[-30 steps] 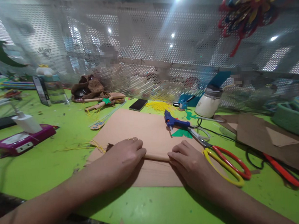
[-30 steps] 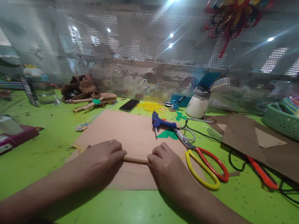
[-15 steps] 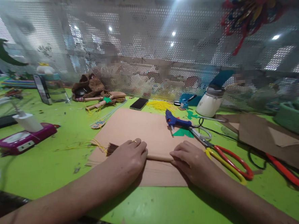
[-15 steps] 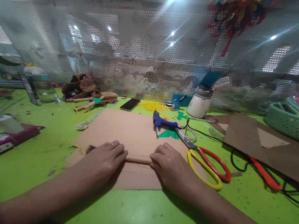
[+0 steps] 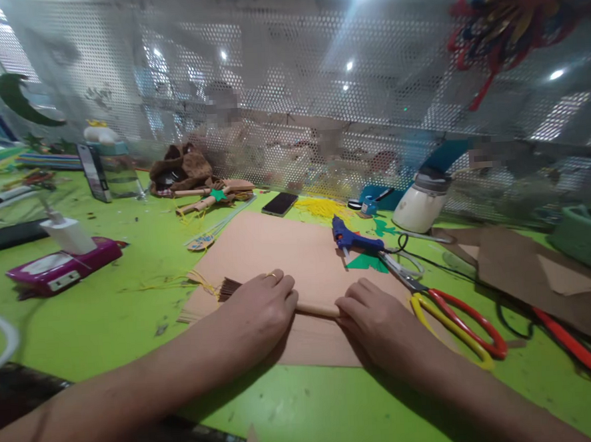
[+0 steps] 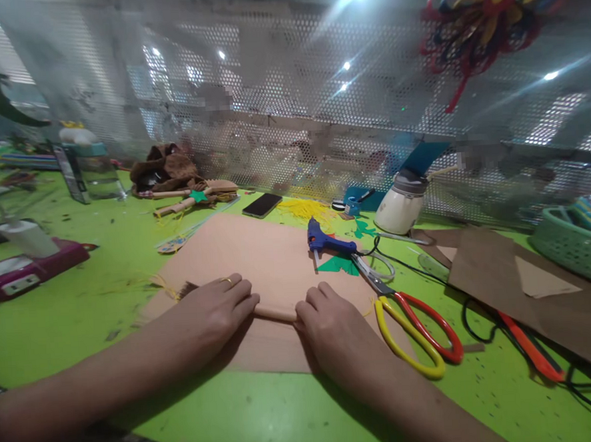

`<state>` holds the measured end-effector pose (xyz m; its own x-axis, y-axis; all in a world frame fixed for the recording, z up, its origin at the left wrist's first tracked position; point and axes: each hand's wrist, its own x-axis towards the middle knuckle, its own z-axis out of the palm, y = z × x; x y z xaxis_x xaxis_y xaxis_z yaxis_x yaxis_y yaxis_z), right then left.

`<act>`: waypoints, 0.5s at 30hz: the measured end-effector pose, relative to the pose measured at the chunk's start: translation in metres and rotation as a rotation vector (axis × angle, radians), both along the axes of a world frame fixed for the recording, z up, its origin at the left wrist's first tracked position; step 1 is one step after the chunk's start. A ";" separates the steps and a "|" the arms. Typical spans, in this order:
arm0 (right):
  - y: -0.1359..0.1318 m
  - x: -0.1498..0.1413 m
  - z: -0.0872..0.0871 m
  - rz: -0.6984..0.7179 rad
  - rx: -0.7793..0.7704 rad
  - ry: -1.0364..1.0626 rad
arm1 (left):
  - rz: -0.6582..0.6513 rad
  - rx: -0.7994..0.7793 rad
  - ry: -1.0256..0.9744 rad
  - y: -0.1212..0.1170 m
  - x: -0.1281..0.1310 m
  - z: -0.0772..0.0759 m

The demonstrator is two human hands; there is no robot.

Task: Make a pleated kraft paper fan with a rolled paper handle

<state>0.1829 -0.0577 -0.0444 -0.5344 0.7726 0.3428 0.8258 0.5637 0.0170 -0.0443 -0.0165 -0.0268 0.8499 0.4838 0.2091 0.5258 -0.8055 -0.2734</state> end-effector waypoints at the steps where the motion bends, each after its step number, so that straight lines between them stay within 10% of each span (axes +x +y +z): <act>1: 0.000 -0.001 -0.001 0.011 0.029 -0.039 | -0.006 -0.002 0.009 0.000 0.000 0.002; 15: -0.004 -0.001 -0.004 0.002 0.027 -0.084 | -0.064 -0.024 -0.018 0.000 -0.003 0.013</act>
